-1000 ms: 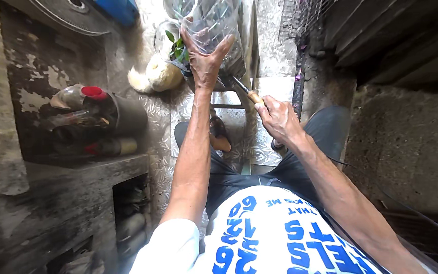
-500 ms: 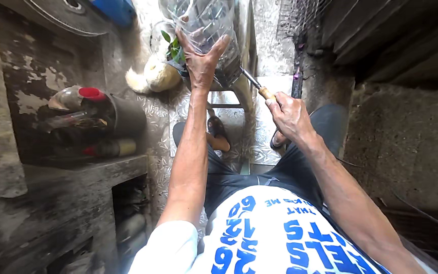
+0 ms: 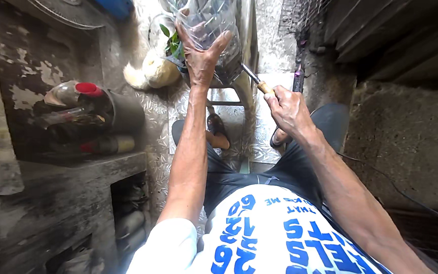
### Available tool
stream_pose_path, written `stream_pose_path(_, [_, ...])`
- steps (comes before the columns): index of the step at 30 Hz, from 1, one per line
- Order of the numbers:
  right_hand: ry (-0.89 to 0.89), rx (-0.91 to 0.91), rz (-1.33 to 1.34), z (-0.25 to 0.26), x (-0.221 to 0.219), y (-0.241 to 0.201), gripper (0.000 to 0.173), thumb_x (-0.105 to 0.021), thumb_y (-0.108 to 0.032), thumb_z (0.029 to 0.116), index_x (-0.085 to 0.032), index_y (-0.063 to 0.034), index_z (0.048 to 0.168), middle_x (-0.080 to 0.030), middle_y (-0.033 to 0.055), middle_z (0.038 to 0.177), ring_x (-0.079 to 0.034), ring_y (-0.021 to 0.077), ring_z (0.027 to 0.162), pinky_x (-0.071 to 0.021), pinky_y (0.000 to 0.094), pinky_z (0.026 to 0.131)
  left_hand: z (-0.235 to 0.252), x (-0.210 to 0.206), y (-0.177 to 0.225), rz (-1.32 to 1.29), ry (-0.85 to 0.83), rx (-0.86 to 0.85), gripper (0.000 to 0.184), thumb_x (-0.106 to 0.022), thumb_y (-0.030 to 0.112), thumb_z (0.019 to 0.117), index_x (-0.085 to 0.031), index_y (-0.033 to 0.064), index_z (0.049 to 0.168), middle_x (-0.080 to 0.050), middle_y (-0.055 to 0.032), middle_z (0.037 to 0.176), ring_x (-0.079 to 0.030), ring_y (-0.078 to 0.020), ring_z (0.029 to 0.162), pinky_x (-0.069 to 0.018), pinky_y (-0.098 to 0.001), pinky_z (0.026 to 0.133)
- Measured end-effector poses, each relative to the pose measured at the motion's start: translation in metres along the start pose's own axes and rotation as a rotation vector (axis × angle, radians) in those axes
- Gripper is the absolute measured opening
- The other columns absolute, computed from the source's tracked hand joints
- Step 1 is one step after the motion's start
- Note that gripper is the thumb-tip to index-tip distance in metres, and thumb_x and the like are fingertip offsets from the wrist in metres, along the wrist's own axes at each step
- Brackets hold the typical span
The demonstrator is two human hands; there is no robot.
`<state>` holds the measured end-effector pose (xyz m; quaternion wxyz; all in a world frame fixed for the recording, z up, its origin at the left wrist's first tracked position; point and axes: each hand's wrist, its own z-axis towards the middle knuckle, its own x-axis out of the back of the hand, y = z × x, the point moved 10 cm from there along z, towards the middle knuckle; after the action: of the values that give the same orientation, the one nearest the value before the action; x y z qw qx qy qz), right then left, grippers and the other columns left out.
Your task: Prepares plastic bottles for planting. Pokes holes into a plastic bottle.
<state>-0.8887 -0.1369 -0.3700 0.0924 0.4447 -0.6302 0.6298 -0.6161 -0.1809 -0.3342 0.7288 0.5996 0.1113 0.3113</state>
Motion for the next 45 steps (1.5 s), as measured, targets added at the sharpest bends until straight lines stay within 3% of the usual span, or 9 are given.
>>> stream_pose_path(6, [0.008, -0.001, 0.007, 0.007, -0.004, -0.002, 0.038, -0.043, -0.035, 0.1087, -0.063, -0.0039, 0.099, -0.062, 0.0139, 0.076, -0.064, 0.032, 0.072, -0.0491, 0.0531, 0.066, 0.0, -0.001, 0.001, -0.009, 0.02, -0.01, 0.111, -0.093, 0.032, 0.0664, -0.03, -0.0038, 0.15, -0.054, -0.0196, 0.14, -0.058, -0.0195, 0.125, -0.0508, -0.0313, 0.106])
stream_pose_path(18, [0.041, 0.05, 0.029, -0.021, 0.005, -0.008, 0.038, -0.044, -0.036, 0.1092, -0.066, -0.0059, 0.106, -0.062, 0.0105, 0.073, -0.063, 0.0267, 0.065, -0.0492, 0.0485, 0.062, -0.001, -0.002, 0.003, -0.027, 0.024, -0.034, 0.111, -0.093, 0.032, 0.0666, -0.03, -0.0047, 0.151, -0.051, -0.0212, 0.143, -0.058, -0.0206, 0.126, -0.0504, -0.0311, 0.107])
stream_pose_path(27, [0.005, 0.035, -0.002, -0.016, -0.002, -0.011, 0.039, -0.041, -0.037, 0.1096, -0.065, -0.0063, 0.104, -0.06, 0.0106, 0.072, -0.063, 0.0284, 0.065, -0.0486, 0.05, 0.061, -0.002, -0.002, 0.001, -0.027, 0.012, -0.012, 0.113, -0.094, 0.032, 0.0671, -0.028, -0.0044, 0.152, -0.053, -0.0208, 0.141, -0.059, -0.0205, 0.125, -0.0517, -0.0316, 0.106])
stream_pose_path(33, [-0.008, 0.017, -0.008, -0.014, -0.003, -0.014, 0.039, -0.041, -0.036, 0.1096, -0.064, -0.0058, 0.103, -0.061, 0.0114, 0.073, -0.063, 0.0297, 0.066, -0.0486, 0.0507, 0.061, -0.003, -0.002, 0.003, 0.012, 0.012, -0.01, 0.114, -0.092, 0.032, 0.0677, -0.027, -0.0044, 0.153, -0.048, -0.0215, 0.148, -0.056, -0.0205, 0.13, -0.0489, -0.0309, 0.108])
stream_pose_path(45, [0.001, 0.016, 0.002, -0.01, -0.008, -0.013, 0.039, -0.041, -0.035, 0.1095, -0.065, -0.005, 0.103, -0.062, 0.0124, 0.074, -0.064, 0.0309, 0.068, -0.0494, 0.0516, 0.063, -0.008, -0.004, 0.007, -0.043, 0.005, -0.027, 0.115, -0.093, 0.028, 0.0675, -0.023, -0.0067, 0.152, -0.058, -0.0211, 0.136, -0.062, -0.0205, 0.122, -0.0533, -0.0329, 0.104])
